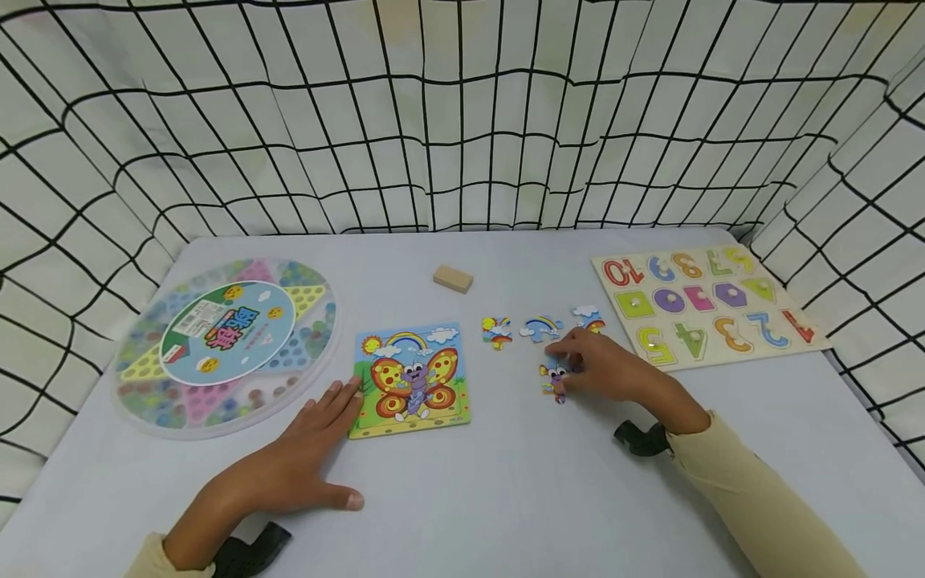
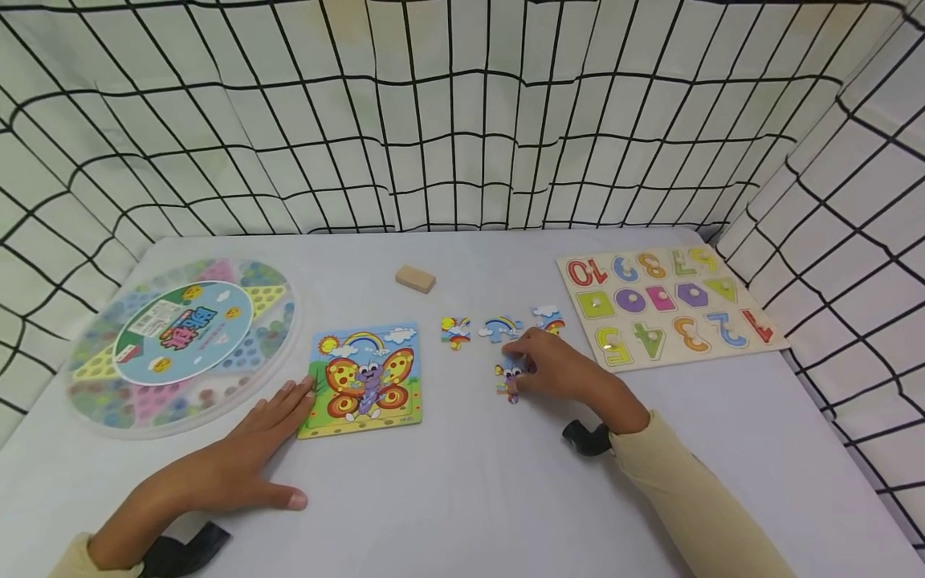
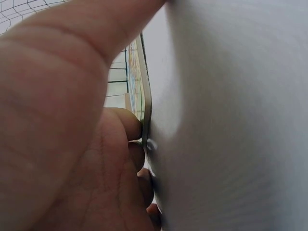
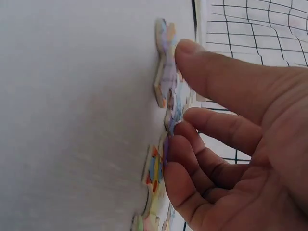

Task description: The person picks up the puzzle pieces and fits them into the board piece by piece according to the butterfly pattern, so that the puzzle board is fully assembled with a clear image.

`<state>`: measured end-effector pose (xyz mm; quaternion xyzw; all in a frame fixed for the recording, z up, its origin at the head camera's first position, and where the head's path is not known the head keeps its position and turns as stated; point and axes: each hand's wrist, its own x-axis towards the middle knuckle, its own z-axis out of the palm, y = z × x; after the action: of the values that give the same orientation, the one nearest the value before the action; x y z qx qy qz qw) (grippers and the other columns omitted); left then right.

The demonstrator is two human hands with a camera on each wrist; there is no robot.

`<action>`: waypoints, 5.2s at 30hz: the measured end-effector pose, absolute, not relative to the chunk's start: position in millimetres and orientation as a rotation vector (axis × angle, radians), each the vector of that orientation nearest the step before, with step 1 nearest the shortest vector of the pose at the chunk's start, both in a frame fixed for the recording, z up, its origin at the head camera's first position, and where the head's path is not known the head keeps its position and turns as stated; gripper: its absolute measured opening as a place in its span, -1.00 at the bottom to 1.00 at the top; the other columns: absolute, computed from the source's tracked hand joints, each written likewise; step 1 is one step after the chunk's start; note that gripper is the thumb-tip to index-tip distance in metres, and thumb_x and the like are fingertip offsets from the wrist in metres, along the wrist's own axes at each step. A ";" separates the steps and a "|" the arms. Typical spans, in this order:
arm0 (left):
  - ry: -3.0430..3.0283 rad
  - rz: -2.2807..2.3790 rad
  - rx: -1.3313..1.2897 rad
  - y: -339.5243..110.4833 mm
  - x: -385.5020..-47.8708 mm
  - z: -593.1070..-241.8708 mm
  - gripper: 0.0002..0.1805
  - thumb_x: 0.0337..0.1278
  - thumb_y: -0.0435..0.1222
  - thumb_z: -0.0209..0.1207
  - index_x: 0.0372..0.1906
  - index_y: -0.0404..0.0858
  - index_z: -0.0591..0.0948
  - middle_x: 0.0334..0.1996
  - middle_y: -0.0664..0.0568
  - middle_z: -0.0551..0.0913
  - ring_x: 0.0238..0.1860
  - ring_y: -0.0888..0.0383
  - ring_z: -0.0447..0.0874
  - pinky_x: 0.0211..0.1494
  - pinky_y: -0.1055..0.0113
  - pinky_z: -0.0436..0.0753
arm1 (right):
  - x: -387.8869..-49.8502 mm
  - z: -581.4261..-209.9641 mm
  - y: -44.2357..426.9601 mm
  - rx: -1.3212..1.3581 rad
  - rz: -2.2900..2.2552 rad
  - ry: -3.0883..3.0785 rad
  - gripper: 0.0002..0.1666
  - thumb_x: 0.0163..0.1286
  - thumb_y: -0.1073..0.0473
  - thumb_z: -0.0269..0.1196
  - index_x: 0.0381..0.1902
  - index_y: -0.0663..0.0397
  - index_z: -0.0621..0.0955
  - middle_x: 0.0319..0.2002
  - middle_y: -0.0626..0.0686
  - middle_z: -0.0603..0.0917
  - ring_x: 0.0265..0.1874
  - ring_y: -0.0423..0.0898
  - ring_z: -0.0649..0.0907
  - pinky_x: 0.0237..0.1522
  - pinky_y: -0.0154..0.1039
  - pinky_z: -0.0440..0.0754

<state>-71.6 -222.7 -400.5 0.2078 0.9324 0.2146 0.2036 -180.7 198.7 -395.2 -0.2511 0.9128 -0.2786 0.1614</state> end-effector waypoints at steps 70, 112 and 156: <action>2.580 0.631 0.568 -219.4 -75.0 -399.4 0.39 -0.32 0.38 0.32 0.54 -0.30 -0.03 0.56 -0.04 -0.30 0.51 -0.11 -0.48 0.43 -0.23 -0.25 | -188.6 -390.1 97.8 -1.102 -1.016 2.206 -0.71 0.33 0.38 0.24 0.01 0.12 0.63 -0.26 -0.10 0.57 -0.28 -0.16 0.51 -0.24 -0.33 0.56; 2.605 0.668 0.574 -220.5 -73.1 -401.6 0.40 -0.36 0.41 0.30 0.53 -0.32 0.01 0.56 -0.06 -0.26 0.52 -0.12 -0.43 0.44 -0.20 -0.23 | -194.6 -392.6 19.3 -0.983 -1.026 2.500 -0.64 0.34 0.24 0.31 0.09 0.11 0.60 -0.12 -0.07 0.58 -0.31 -0.24 0.53 -0.28 -0.46 0.53; 2.595 0.679 0.563 -220.1 -73.6 -400.7 0.39 -0.36 0.38 0.33 0.53 -0.33 0.02 0.56 -0.07 -0.25 0.52 -0.14 -0.42 0.42 -0.25 -0.22 | -191.6 -392.1 9.3 -0.883 -0.713 2.557 -0.45 0.29 0.06 0.37 0.21 0.10 0.59 -0.07 -0.01 0.49 -0.20 -0.18 0.45 -0.25 -0.43 0.48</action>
<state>-73.6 -220.1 -400.7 0.2013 0.9279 0.2427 0.1991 -191.6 9.3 -392.1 -0.3109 0.9005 -0.2511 0.1714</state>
